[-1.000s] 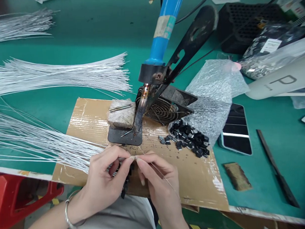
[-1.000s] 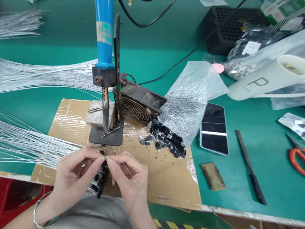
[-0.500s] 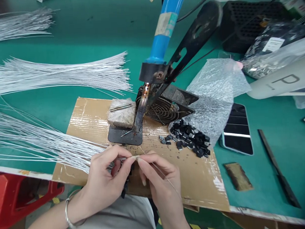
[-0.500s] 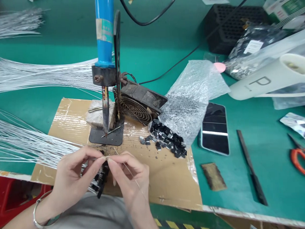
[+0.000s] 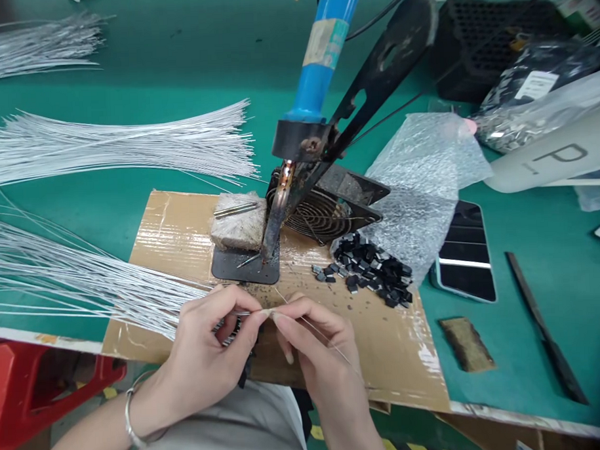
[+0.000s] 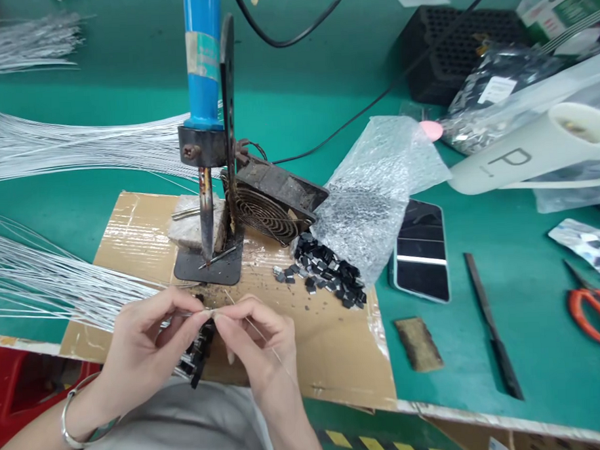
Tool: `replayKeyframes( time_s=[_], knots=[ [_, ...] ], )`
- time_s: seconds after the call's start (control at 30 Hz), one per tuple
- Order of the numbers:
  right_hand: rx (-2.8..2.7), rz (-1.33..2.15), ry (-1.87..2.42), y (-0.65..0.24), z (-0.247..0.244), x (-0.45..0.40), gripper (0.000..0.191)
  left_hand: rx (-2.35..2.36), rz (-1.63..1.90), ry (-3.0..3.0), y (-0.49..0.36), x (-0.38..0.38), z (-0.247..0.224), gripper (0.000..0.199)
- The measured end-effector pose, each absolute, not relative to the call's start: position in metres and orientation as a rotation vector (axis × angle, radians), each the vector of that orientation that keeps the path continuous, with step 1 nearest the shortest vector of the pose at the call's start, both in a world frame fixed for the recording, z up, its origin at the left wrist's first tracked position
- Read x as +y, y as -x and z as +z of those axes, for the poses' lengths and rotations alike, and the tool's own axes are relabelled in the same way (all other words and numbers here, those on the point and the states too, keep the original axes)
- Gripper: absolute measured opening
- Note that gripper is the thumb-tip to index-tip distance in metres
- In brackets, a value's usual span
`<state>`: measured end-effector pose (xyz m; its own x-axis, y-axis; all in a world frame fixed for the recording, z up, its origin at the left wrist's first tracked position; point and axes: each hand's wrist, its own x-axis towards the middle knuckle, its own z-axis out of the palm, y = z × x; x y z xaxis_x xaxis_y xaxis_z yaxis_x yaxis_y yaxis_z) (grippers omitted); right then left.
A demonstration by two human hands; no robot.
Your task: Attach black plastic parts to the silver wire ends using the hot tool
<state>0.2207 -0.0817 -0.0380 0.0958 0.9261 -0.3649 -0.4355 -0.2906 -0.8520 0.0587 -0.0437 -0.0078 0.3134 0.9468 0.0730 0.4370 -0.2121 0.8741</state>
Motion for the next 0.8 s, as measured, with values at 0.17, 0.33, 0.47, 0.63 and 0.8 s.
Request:
replayKeyframes(
  time_s=[0.17, 0.33, 0.47, 0.63, 0.8],
  knots=[
    [-0.562, 1.594, 1.186, -0.227, -0.033, -0.077, 0.022, 1.217, 0.783, -1.794, -0.057, -0.043, -0.007, 0.016],
    [-0.537, 1.631, 1.226, -0.229, -0.031, -0.076, 0.020, 1.231, 0.751, -1.762, -0.057, -0.043, -0.007, 0.016],
    [-0.580, 1.625, 1.184, -0.229, -0.038, -0.079, 0.022, 1.243, 0.771, -1.748, -0.058, -0.043, -0.007, 0.016],
    [-0.603, 1.610, 1.138, -0.229, -0.047, -0.082, 0.020, 1.252, 0.790, -1.766, -0.059, -0.044, -0.008, 0.016],
    [-0.579, 1.571, 1.128, -0.225, -0.046, -0.081, 0.021, 1.260, 0.815, -1.781, -0.060, -0.047, -0.010, 0.015]
  ],
)
